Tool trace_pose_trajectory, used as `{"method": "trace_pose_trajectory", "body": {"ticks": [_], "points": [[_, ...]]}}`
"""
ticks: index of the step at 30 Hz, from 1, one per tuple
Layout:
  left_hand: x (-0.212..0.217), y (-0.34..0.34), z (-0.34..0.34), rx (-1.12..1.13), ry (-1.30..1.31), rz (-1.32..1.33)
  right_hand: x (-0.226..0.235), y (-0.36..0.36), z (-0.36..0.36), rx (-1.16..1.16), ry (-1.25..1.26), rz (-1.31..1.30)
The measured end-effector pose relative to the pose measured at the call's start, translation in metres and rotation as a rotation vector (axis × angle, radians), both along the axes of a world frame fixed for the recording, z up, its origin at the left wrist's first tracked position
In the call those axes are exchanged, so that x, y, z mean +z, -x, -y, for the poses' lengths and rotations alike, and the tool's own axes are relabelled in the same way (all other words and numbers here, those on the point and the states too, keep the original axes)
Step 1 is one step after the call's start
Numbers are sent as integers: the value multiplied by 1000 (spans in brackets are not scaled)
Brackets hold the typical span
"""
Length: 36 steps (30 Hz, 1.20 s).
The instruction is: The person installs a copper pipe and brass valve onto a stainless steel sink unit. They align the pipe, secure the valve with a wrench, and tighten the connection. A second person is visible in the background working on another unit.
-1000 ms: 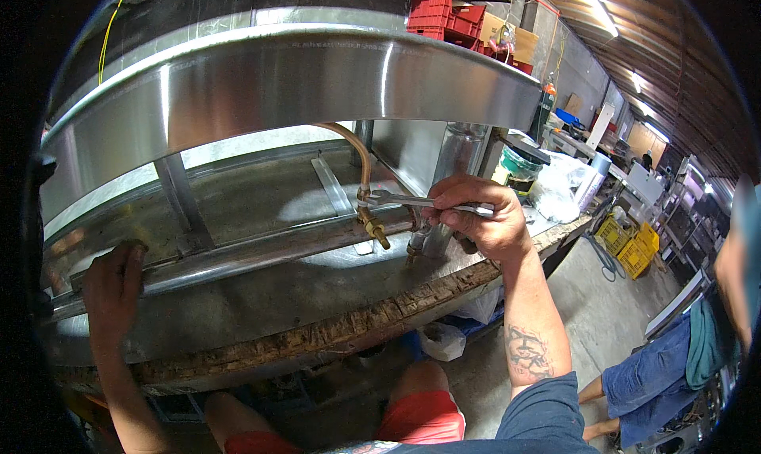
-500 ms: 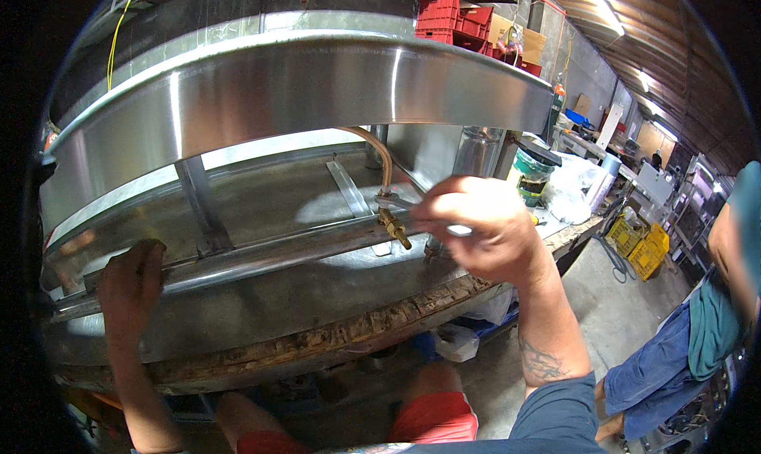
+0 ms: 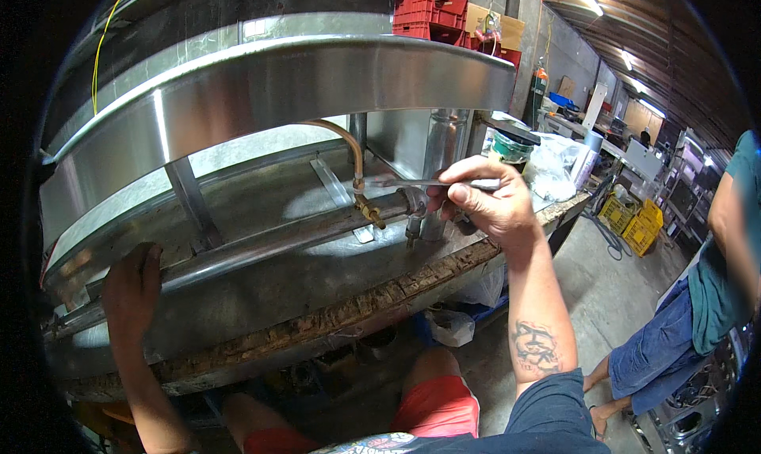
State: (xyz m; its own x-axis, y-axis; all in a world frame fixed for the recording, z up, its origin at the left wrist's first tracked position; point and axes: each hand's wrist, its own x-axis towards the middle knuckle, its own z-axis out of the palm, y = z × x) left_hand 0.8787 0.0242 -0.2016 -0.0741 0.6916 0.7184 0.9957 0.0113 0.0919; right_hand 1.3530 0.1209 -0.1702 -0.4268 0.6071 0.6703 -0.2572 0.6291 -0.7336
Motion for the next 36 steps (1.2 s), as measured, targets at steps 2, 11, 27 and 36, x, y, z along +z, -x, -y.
{"method": "trace_pose_trajectory", "body": {"ticks": [2,11,27,36], "points": [[2,-2,1,16,37,28,-23,-12,-21,136,166,-154],[2,-5,-1,1,-23,-9,-31,-9,-45,64,183,-48],[1,-1,-1,-11,81,132,36,146,29,-748,-1461,930],[0,-4,2,11,-52,-14,2,22,11,35,-137,-11]]}}
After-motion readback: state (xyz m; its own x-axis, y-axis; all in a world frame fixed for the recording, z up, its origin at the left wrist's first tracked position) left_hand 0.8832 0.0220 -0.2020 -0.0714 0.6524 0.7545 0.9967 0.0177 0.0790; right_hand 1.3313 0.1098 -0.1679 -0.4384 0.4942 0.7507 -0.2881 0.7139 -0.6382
